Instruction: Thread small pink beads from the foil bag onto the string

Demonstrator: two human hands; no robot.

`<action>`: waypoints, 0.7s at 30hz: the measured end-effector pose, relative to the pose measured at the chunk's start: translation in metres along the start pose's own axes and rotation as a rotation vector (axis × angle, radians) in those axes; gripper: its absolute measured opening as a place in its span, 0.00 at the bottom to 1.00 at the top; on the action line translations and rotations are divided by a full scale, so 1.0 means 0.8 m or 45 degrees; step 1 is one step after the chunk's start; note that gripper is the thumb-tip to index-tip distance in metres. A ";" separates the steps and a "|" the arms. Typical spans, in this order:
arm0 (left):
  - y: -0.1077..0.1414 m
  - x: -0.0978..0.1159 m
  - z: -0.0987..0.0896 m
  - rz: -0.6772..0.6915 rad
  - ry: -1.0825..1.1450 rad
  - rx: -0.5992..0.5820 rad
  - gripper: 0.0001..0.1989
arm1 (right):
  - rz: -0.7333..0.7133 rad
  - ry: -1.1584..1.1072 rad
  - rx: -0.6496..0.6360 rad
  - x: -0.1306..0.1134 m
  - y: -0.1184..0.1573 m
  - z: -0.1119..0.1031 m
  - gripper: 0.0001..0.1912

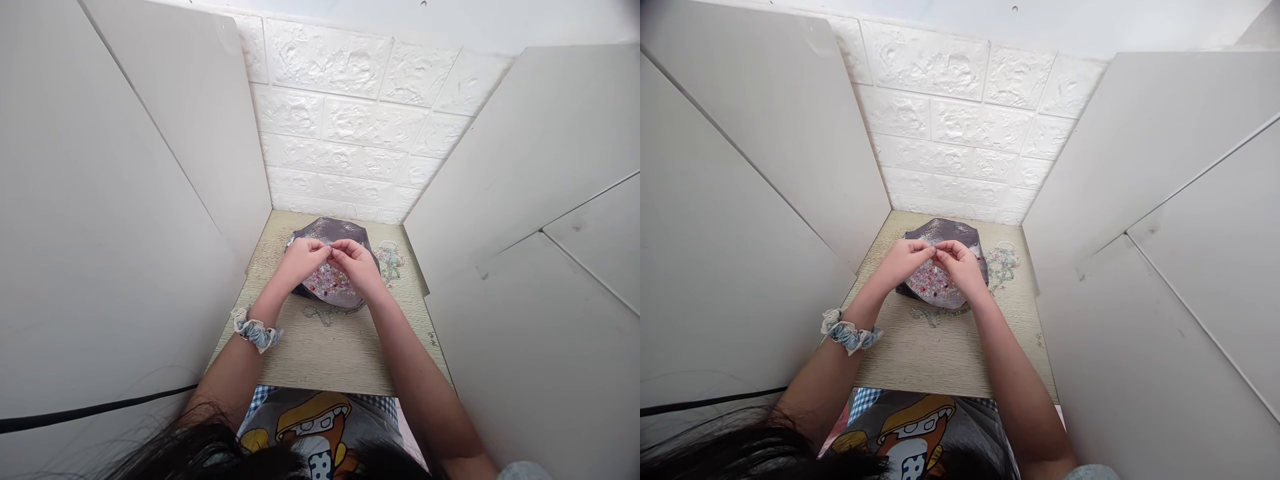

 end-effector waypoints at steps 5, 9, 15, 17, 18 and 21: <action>0.000 0.003 0.002 -0.013 0.020 -0.035 0.15 | -0.027 0.091 0.012 -0.005 0.002 0.000 0.08; 0.002 0.009 0.002 -0.013 0.030 -0.044 0.15 | -0.047 0.145 0.010 -0.006 0.002 -0.003 0.09; 0.003 0.009 0.006 -0.046 0.200 -0.069 0.16 | -0.203 0.246 0.054 -0.018 -0.001 -0.010 0.08; 0.003 0.008 0.006 -0.062 0.273 -0.053 0.17 | -0.363 0.389 0.085 -0.033 0.003 -0.008 0.06; 0.002 0.008 0.008 -0.068 0.311 -0.054 0.18 | -0.432 0.476 0.099 -0.040 0.006 -0.006 0.06; 0.002 0.006 0.014 -0.099 0.415 -0.093 0.20 | -0.563 0.727 0.106 -0.054 0.016 0.007 0.04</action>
Point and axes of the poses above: each hand's wrist, its own y-axis away from the middle knuckle, its own z-axis out of the palm, x = y × z, the point moved 9 cm from there along -y, towards the middle knuckle, and after that the axes turned 5 degrees about -y, right-handed, at the moved point
